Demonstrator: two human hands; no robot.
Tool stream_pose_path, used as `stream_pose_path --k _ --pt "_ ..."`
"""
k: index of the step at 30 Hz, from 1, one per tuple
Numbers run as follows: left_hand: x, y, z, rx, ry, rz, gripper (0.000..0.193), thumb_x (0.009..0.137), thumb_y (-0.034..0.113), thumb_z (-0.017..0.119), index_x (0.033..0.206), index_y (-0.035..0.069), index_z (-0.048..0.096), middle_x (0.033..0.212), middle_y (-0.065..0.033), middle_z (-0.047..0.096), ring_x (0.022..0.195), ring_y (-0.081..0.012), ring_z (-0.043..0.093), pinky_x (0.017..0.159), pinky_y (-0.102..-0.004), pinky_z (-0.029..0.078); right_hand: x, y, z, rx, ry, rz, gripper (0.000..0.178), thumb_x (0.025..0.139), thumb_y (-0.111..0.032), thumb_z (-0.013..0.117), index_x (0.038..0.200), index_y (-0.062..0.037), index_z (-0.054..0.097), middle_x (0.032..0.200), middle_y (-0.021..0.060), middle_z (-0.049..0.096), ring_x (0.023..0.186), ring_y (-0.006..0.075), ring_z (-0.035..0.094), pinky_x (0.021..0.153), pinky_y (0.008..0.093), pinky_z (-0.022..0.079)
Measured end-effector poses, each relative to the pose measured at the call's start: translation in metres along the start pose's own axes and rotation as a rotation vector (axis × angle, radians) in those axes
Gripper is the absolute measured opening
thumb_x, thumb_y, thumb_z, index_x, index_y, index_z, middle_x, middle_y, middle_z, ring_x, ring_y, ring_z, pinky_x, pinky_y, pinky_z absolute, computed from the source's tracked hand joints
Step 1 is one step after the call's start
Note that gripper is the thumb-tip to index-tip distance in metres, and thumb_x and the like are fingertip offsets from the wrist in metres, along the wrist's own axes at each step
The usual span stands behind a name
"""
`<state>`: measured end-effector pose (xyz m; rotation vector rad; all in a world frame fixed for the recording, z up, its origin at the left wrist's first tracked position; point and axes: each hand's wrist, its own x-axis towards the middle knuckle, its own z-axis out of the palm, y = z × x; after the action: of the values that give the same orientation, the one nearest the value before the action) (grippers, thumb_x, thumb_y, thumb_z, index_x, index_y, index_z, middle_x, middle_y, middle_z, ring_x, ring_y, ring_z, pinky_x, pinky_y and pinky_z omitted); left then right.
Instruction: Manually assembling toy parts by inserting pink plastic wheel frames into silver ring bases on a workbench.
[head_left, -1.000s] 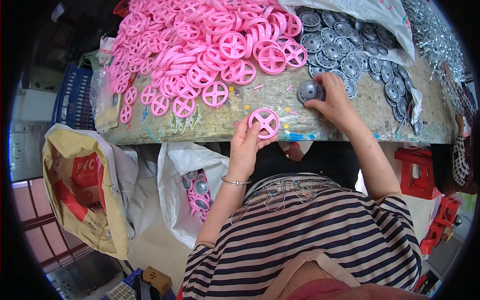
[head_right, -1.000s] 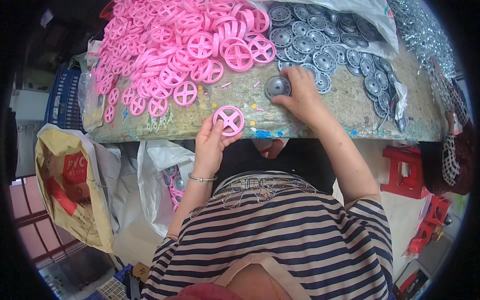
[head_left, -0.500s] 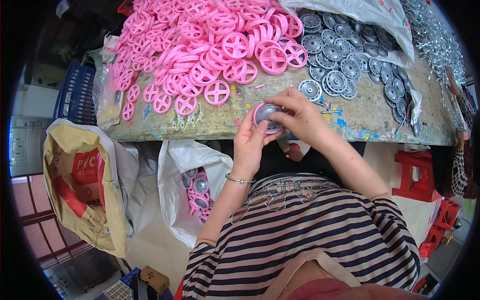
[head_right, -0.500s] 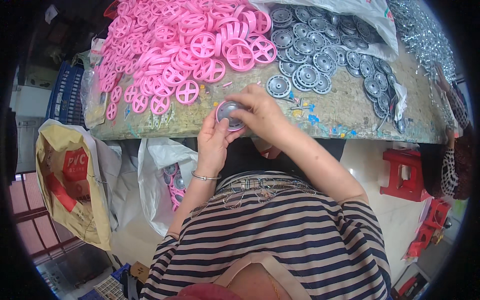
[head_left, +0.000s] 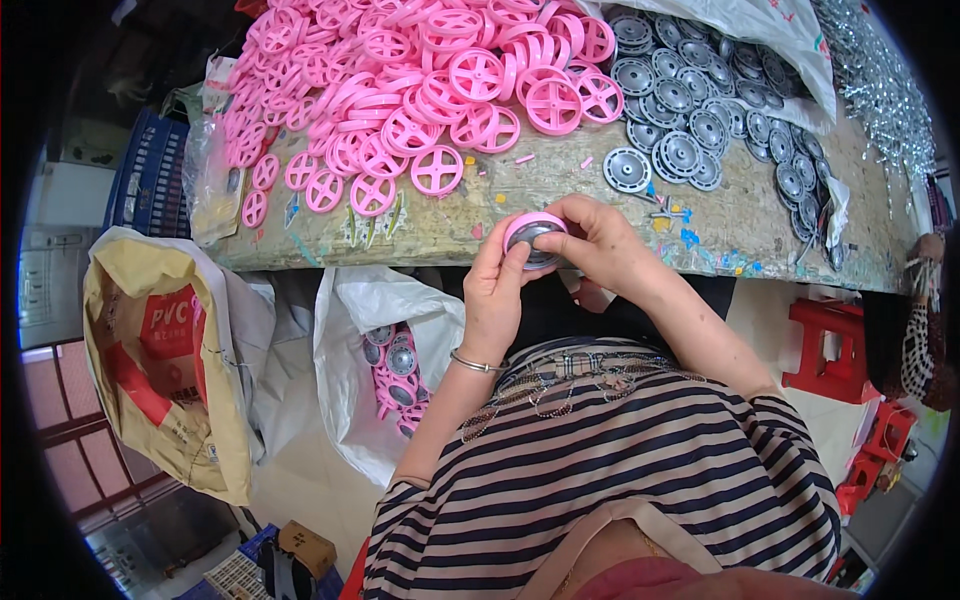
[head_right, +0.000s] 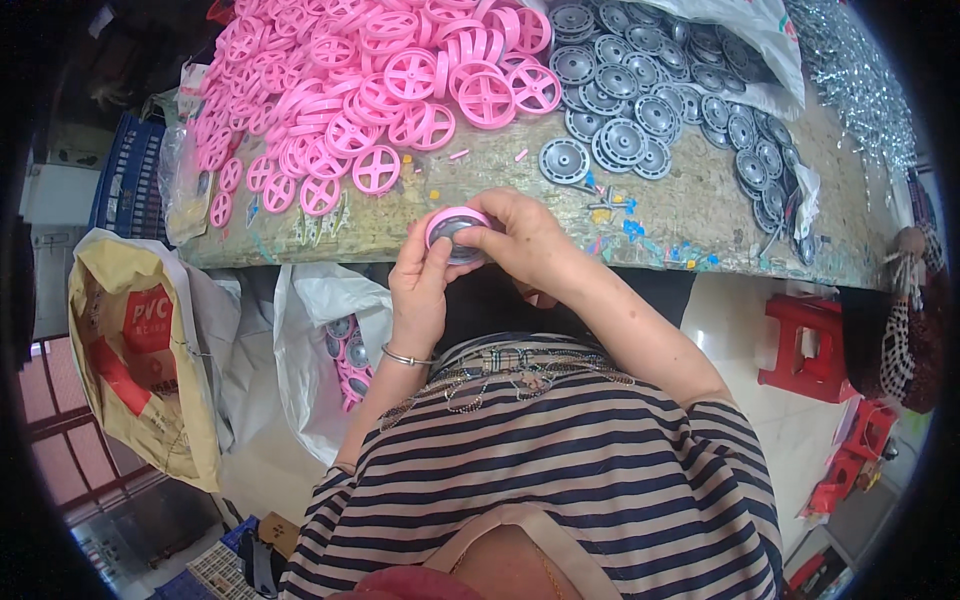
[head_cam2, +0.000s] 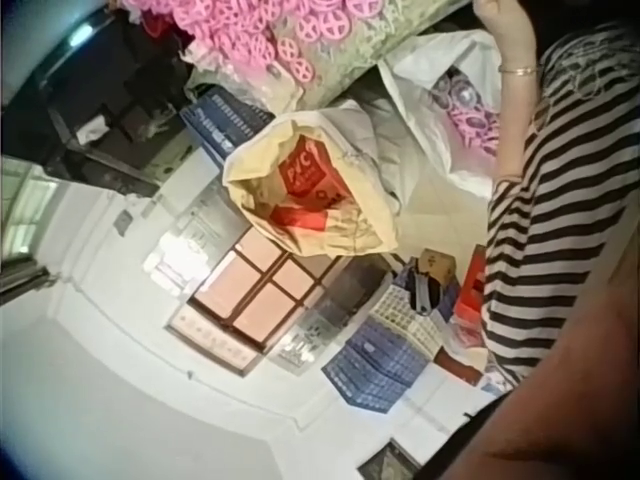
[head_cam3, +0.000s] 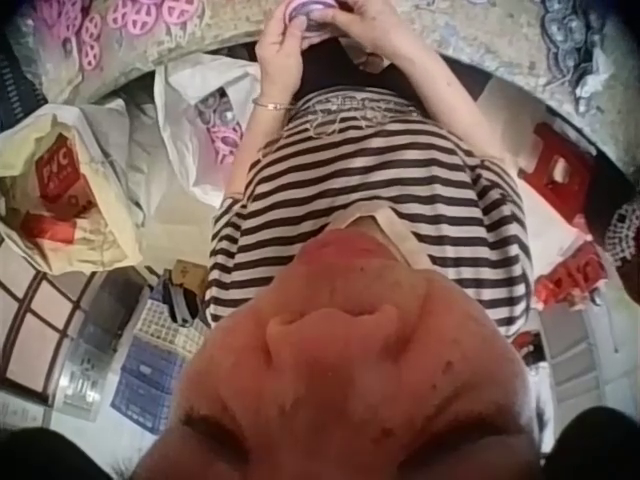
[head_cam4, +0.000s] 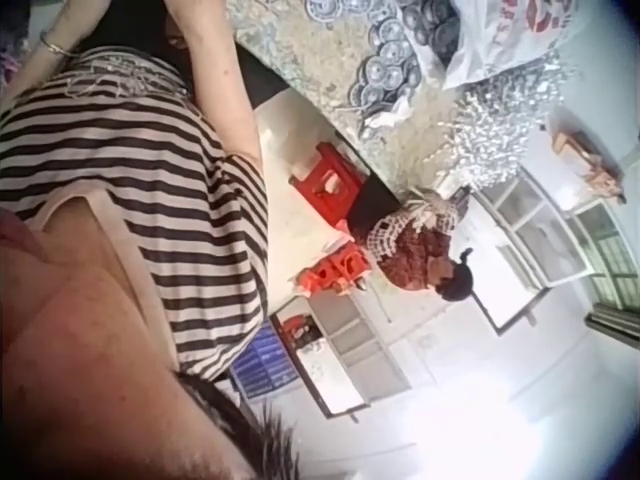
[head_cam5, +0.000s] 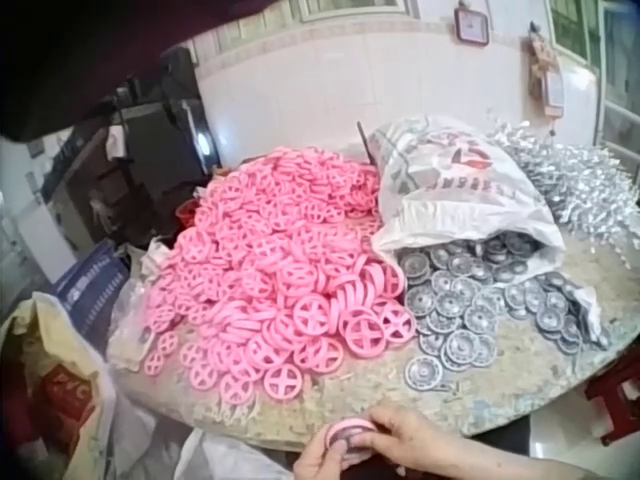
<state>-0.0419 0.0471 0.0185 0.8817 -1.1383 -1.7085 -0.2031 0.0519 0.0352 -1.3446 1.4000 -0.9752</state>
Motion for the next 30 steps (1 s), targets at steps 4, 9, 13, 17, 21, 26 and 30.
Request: stream_pose_path --k 4,9,13,17,21,26,30 --pt "-0.001 0.001 0.000 -0.181 0.087 -0.028 0.038 0.101 0.016 0.038 0.136 0.001 0.037 0.123 -0.0131 0.052 0.108 -0.0214 0.057 0.087 -0.0362 0.055 -0.004 -0.014 0.006 -0.062 0.028 -0.153 0.025 0.086 -0.012 0.066 0.109 -0.0036 0.059 0.078 0.0010 0.057 0.062 0.0082 0.054 0.057 0.0228 0.046" --pt "-0.003 0.001 0.004 -0.378 0.046 -0.089 0.043 0.103 0.021 0.034 0.141 0.004 0.029 0.128 -0.0146 0.047 0.113 -0.0228 0.054 0.092 -0.0382 0.051 -0.004 -0.014 0.010 -0.100 0.128 -0.312 0.028 0.091 -0.019 0.060 0.115 -0.0058 0.054 0.072 0.0002 0.054 0.047 0.0065 0.047 0.040 0.0214 0.038" --pt "-0.003 -0.002 0.000 -0.113 -0.034 -0.101 0.047 0.102 0.020 0.035 0.145 0.005 0.023 0.132 -0.0156 0.045 0.119 -0.0234 0.050 0.097 -0.0363 0.046 -0.014 -0.033 0.007 0.226 -0.021 0.014 0.026 0.094 -0.023 0.056 0.115 -0.0088 0.051 0.068 -0.0012 0.053 0.044 0.0046 0.044 0.036 0.0196 0.034" --pt "0.000 0.021 0.015 -0.003 0.058 0.205 0.048 0.101 0.022 0.042 0.143 0.003 0.030 0.133 -0.0106 0.046 0.120 -0.0195 0.048 0.102 -0.0303 0.036 -0.017 -0.036 0.002 0.191 -0.083 -0.063 0.026 0.094 -0.024 0.057 0.114 -0.0099 0.050 0.068 -0.0013 0.052 0.045 0.0043 0.043 0.036 0.0192 0.033" --pt "0.000 0.012 0.000 0.004 -0.131 -0.028 0.042 0.102 0.022 0.038 0.137 -0.002 0.036 0.129 -0.0120 0.048 0.117 -0.0218 0.050 0.098 -0.0354 0.043 -0.018 -0.029 0.007 0.219 0.005 -0.040 0.025 0.094 -0.024 0.057 0.114 -0.0096 0.051 0.066 -0.0014 0.050 0.045 0.0041 0.042 0.036 0.0196 0.031" --pt "-0.007 0.006 0.010 -0.210 0.055 0.046 0.040 0.102 0.023 0.036 0.134 -0.001 0.037 0.128 -0.0159 0.049 0.116 -0.0228 0.051 0.100 -0.0361 0.042 -0.020 -0.039 0.003 0.289 -0.068 0.049 0.024 0.095 -0.025 0.055 0.113 -0.0089 0.053 0.062 -0.0022 0.047 0.044 0.0041 0.041 0.035 0.0194 0.030" --pt "-0.005 0.016 0.020 -0.141 0.031 0.139 0.043 0.100 0.027 0.042 0.133 0.000 0.038 0.131 -0.0184 0.047 0.116 -0.0242 0.052 0.100 -0.0357 0.041 -0.020 -0.040 0.004 0.341 -0.090 0.079 0.022 0.095 -0.025 0.054 0.110 -0.0081 0.055 0.062 -0.0026 0.048 0.043 0.0041 0.041 0.036 0.0195 0.029"
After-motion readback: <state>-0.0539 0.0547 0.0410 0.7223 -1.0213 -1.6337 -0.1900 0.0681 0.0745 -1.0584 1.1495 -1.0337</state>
